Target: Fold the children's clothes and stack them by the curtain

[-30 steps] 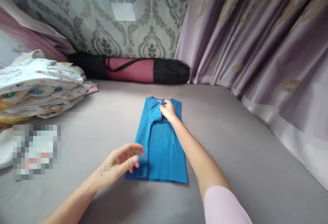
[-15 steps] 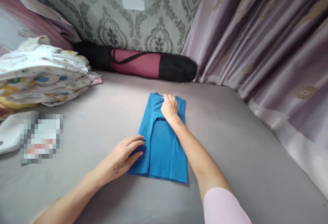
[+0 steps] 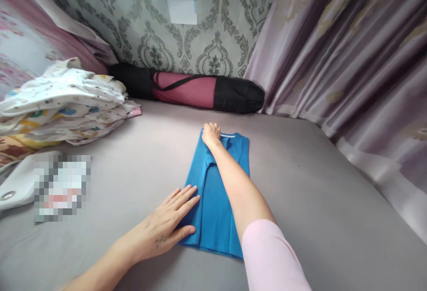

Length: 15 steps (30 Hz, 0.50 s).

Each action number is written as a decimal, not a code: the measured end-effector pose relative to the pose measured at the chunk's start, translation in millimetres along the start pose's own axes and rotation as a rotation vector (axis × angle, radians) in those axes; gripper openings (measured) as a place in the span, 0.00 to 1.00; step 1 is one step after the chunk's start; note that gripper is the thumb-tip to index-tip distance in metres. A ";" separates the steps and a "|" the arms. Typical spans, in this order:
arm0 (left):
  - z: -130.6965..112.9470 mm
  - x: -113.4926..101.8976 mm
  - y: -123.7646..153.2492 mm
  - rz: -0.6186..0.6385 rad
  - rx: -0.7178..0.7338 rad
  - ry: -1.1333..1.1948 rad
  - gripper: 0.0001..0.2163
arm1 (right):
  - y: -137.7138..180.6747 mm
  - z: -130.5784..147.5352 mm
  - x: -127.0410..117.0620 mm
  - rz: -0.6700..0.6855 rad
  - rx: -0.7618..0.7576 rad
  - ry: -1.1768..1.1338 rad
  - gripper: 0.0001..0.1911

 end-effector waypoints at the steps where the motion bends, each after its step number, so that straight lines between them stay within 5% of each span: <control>1: 0.9 0.9 -0.1 0.009 -0.012 -0.004 0.30 | -1.9 0.7 1.5 -0.001 -0.001 0.002 0.15; 10: -0.8 -0.8 -0.7 0.018 -0.025 -0.037 0.27 | -3.0 3.5 2.9 -0.035 -0.021 0.010 0.19; 15: -5.1 -9.0 -2.7 -0.051 0.003 -0.052 0.23 | 24.2 14.8 -13.0 -0.079 -0.100 0.027 0.25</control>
Point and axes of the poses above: each hand's wrist, its own y-axis away from the middle knuckle, its own x-axis out of the palm, z = x × y, the point moved 9 cm from there along -y, towards the middle knuckle, and after that the axes turned 15 degrees about y, right-handed, at the moved point
